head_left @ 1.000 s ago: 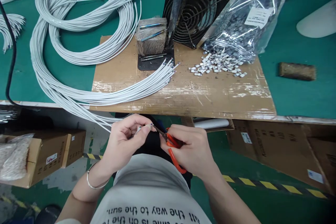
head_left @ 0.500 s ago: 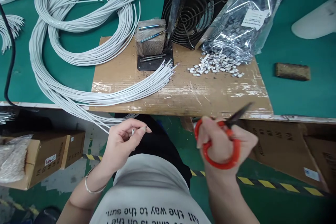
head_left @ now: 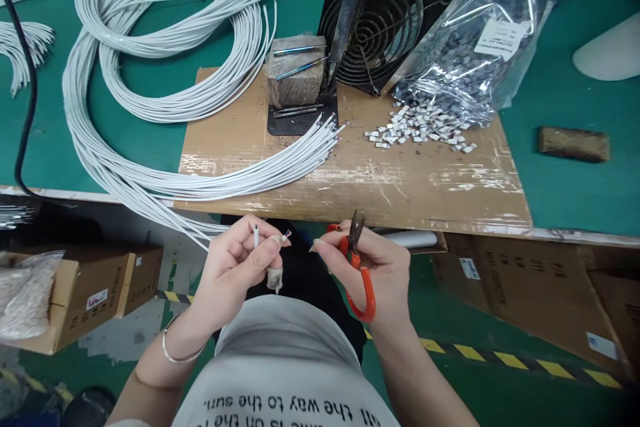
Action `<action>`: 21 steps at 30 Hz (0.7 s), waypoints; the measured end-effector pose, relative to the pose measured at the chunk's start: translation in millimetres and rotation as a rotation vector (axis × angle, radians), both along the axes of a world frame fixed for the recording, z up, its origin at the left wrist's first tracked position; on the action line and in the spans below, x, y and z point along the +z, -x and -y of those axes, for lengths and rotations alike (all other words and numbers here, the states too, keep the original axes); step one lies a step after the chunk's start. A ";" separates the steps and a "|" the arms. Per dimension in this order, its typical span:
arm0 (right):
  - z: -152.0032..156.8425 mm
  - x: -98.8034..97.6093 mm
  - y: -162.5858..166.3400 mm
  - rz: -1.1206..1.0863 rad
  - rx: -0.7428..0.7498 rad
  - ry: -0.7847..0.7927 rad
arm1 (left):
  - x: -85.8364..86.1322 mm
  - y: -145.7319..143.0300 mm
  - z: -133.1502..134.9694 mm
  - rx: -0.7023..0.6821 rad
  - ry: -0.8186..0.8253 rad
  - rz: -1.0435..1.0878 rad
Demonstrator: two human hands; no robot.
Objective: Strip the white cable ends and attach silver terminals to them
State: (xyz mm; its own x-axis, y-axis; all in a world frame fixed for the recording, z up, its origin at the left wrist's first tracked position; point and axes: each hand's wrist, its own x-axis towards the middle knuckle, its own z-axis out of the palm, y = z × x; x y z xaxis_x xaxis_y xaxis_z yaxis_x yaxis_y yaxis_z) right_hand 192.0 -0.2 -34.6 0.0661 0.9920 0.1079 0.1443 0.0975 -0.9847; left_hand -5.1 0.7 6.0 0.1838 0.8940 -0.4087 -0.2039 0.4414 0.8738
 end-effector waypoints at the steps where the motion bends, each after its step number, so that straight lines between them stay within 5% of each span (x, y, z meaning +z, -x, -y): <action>1: -1.0 1.1 2.0 -0.045 0.022 0.019 | 0.8 0.1 0.0 -0.014 0.009 0.002; 9: -10.6 7.3 20.8 -0.358 0.126 0.186 | 6.3 3.8 -1.1 -0.026 0.050 -0.065; 21: -12.3 15.4 31.5 -0.410 0.095 0.238 | 6.3 6.7 0.2 -0.052 0.055 -0.090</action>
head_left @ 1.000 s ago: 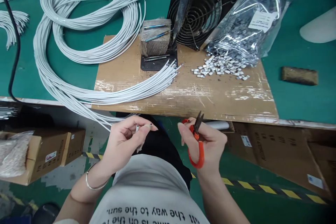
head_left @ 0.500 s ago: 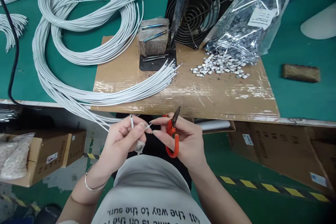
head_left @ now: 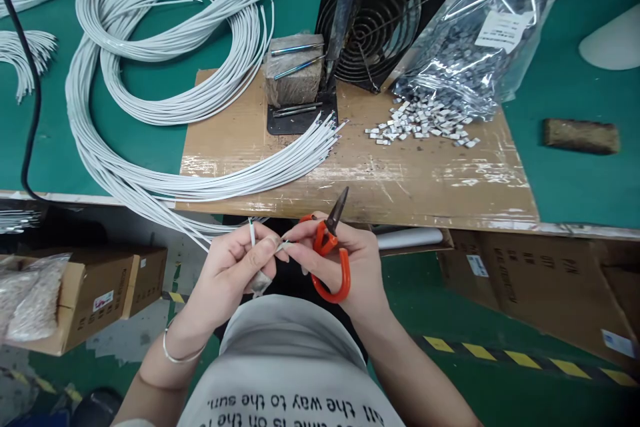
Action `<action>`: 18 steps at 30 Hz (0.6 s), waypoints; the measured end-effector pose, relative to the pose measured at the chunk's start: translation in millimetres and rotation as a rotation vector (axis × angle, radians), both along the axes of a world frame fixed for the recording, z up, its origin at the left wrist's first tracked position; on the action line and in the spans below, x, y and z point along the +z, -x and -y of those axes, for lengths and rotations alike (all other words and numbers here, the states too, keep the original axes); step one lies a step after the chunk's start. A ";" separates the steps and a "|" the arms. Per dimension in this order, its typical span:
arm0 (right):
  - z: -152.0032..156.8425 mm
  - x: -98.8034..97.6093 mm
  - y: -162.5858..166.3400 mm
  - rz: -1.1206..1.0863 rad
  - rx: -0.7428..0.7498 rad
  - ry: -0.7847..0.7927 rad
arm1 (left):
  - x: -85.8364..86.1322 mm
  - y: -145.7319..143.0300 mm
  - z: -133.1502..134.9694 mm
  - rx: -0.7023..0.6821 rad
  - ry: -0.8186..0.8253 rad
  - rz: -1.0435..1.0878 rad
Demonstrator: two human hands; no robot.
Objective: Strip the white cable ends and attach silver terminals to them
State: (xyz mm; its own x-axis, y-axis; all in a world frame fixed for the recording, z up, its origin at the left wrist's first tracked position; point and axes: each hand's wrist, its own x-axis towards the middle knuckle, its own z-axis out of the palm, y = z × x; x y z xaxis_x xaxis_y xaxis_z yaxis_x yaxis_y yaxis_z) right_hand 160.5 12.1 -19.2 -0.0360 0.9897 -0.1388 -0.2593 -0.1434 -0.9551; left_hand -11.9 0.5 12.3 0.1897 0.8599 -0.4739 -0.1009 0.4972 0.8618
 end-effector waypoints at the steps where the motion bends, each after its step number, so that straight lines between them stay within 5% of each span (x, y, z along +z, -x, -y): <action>1: -0.5 0.0 -0.3 -0.006 0.012 -0.002 | -0.2 0.7 0.1 -0.006 0.001 -0.002; 7: -5.5 -2.6 -0.2 -0.058 0.072 -0.033 | 2.1 1.8 -0.9 -0.061 0.008 0.014; 10: -7.9 -4.3 -2.0 -0.087 -0.049 0.012 | 4.1 0.3 -3.1 -0.027 0.008 0.020; 13: -6.1 -3.8 -9.3 0.050 -0.135 -0.022 | 3.0 -0.5 -5.2 -0.005 0.003 0.027; 18: 3.5 -4.6 -24.1 0.396 0.026 -0.262 | 0.2 -0.2 -5.3 0.002 -0.004 0.009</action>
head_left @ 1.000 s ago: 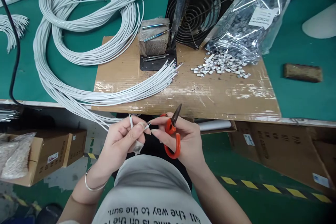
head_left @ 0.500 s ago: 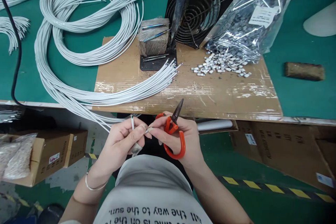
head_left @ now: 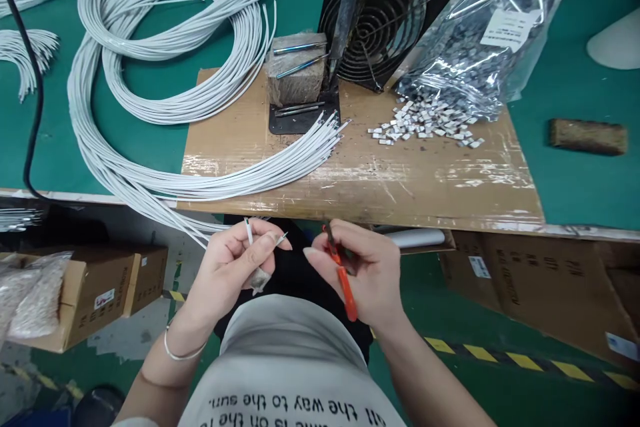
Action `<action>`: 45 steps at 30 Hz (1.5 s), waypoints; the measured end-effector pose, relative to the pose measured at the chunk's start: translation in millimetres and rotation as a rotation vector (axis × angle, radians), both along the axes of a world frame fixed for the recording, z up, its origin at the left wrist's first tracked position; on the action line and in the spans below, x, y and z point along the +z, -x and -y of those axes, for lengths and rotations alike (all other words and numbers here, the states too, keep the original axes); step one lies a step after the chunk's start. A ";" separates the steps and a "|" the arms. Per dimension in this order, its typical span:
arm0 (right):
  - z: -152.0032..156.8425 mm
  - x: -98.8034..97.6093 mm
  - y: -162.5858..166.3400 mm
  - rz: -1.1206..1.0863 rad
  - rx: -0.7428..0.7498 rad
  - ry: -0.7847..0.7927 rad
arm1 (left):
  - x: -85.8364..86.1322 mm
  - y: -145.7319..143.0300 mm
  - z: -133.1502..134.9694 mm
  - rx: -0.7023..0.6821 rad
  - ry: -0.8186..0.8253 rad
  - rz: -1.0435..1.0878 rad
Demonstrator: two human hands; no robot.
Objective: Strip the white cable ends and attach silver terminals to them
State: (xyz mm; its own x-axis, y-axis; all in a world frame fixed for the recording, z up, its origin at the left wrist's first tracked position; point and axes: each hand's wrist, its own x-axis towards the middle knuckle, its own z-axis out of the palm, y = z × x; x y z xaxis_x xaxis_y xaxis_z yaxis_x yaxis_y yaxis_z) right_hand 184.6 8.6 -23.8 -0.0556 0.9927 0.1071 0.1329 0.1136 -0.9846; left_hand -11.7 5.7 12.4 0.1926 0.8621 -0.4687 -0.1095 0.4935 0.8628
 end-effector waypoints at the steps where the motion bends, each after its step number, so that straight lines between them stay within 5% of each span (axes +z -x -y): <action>1: 1.9 -1.4 -1.9 0.050 0.025 -0.035 | 0.0 0.3 0.5 -0.005 -0.007 -0.005; 11: 10.4 -12.5 -8.5 0.297 0.103 -0.232 | -2.0 -4.1 4.2 -0.001 -0.126 -0.029; 45: 8.8 -18.4 -9.6 0.421 0.057 -0.402 | -8.8 -4.9 2.3 -0.024 -0.180 -0.007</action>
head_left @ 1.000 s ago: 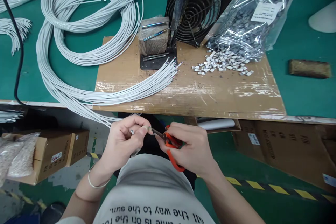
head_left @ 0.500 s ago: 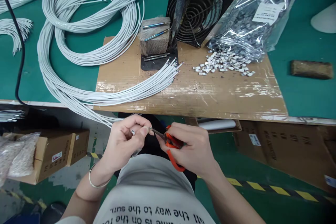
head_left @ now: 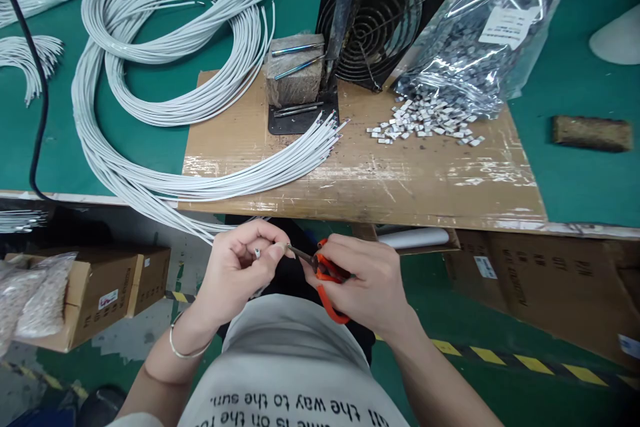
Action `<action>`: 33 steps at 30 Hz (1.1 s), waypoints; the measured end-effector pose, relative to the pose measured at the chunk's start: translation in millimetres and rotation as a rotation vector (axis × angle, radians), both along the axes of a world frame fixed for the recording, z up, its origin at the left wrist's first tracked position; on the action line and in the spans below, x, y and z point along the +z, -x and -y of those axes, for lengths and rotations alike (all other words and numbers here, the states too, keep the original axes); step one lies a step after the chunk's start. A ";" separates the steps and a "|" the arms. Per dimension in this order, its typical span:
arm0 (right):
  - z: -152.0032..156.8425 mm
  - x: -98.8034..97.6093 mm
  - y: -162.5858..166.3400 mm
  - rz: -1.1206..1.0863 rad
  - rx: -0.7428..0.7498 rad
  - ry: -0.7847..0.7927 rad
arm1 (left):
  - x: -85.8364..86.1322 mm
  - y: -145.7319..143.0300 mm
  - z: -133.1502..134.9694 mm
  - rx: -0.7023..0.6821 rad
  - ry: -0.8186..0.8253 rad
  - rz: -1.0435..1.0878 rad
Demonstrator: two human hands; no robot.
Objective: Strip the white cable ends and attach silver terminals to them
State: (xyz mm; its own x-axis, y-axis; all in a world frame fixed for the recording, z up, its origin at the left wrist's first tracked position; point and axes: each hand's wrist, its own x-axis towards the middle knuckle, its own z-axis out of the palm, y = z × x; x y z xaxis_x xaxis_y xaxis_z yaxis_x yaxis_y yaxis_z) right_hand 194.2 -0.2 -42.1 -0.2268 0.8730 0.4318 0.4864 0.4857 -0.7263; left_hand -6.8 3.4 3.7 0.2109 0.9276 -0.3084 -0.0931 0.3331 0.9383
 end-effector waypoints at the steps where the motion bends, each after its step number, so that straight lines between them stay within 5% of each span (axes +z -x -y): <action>1: 0.1 -0.7 0.3 0.002 -0.004 -0.005 | -0.3 -0.4 -0.1 0.002 0.006 -0.004; 13: 9.8 -6.9 23.8 -0.100 -0.171 -0.037 | 5.2 -10.2 -0.6 0.080 -0.058 -0.122; 17: 10.6 -4.9 33.9 -0.288 -0.197 0.072 | 9.0 -11.6 -0.6 0.059 -0.129 -0.168; 23: -7.4 1.3 -5.2 -0.741 -0.489 0.129 | -1.0 0.8 8.9 0.085 -0.075 -0.076; 27: -3.3 -4.3 -17.7 -0.613 -0.445 0.264 | -4.5 5.0 7.7 0.063 0.016 -0.041; 33: 2.8 -8.9 -10.1 -0.399 -0.367 0.224 | 3.0 5.2 2.7 0.016 0.059 -0.006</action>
